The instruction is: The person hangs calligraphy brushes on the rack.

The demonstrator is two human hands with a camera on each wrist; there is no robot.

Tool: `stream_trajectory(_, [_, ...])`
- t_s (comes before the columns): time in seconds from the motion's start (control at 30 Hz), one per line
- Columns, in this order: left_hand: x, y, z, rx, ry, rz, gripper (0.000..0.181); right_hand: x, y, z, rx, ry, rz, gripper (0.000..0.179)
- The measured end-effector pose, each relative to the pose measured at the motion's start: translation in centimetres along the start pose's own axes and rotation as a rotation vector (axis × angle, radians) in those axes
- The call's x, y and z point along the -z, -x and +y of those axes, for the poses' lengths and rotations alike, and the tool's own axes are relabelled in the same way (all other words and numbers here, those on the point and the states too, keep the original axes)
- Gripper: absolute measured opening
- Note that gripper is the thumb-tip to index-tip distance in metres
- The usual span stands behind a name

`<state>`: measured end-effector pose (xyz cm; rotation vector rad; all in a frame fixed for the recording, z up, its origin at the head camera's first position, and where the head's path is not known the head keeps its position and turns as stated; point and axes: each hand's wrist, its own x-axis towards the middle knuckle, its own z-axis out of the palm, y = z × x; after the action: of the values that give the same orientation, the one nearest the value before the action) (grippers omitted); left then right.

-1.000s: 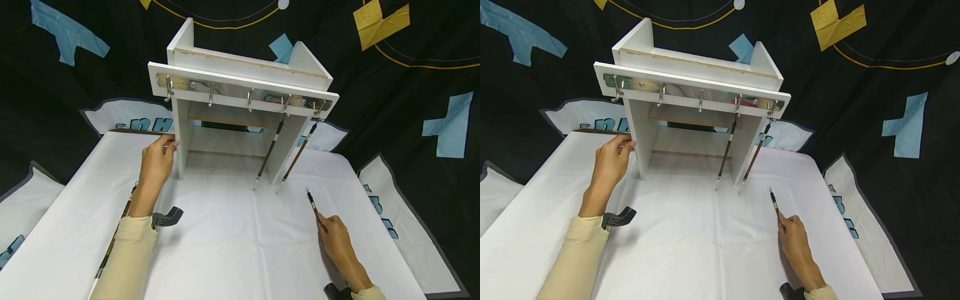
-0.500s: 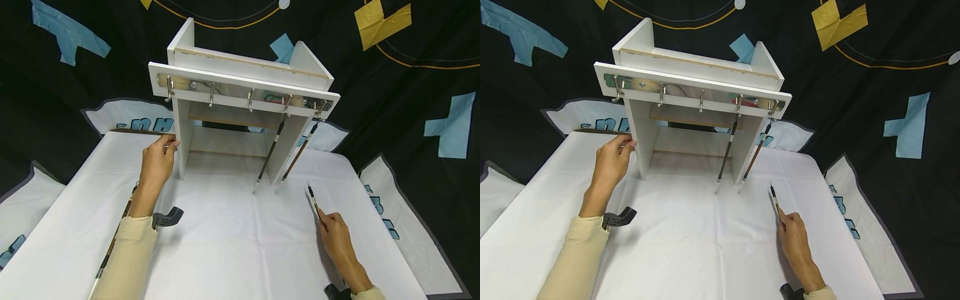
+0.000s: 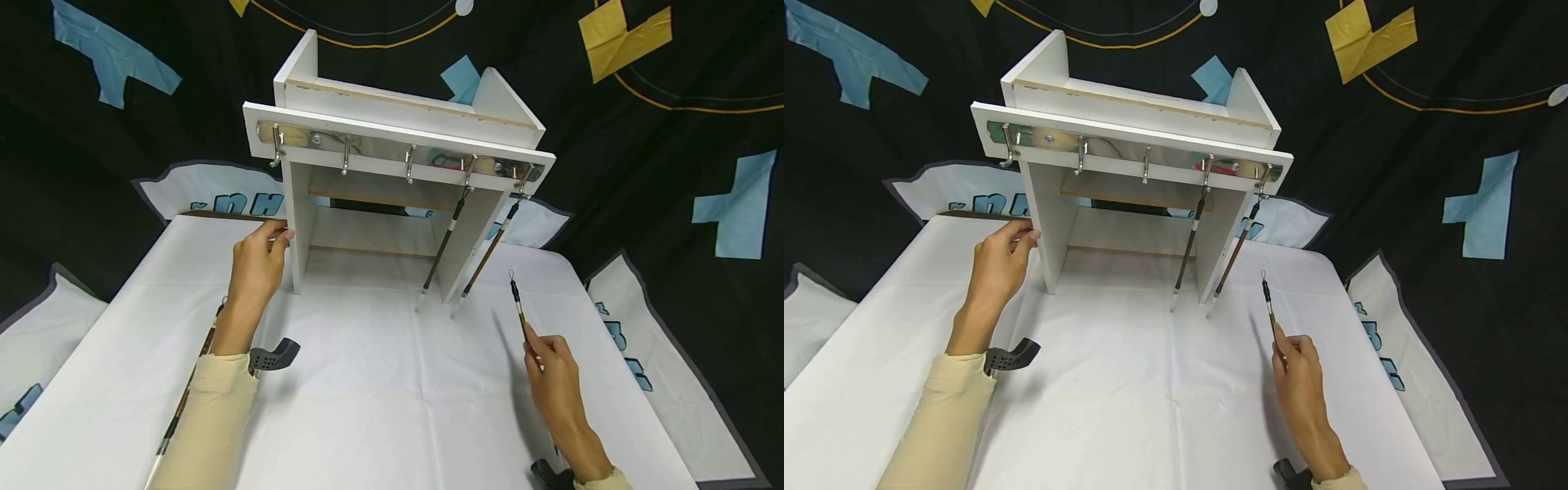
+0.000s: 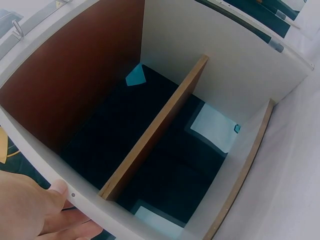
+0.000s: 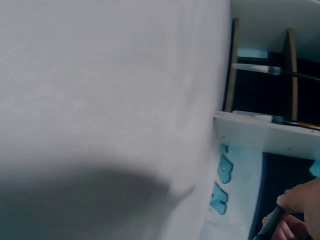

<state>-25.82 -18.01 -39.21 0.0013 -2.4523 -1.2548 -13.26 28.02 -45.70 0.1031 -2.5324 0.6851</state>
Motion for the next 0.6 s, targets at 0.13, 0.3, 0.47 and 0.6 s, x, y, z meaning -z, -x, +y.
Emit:
stream_trajectory(0.13, [0.0, 0.0, -0.1, -0.003, 0.002, 0.003, 0.035, 0.4, -0.4, -1.0, 0.015, -0.018, 0.059, 0.052])
stream_trajectory(0.3, [0.0, 0.1, -0.1, -0.002, 0.001, 0.002, 0.035, 1.0, -0.8, -2.5, 0.046, -0.037, 0.149, 0.053])
stream_trajectory(0.47, [0.0, 0.1, 0.0, 0.001, 0.0, 0.001, 0.035, 1.7, -1.1, -4.1, 0.105, -0.077, 0.252, 0.054])
stream_trajectory(0.6, [0.0, 0.0, 0.1, 0.002, -0.001, 0.002, 0.035, 2.0, -1.3, -5.4, 0.138, -0.101, 0.305, 0.056])
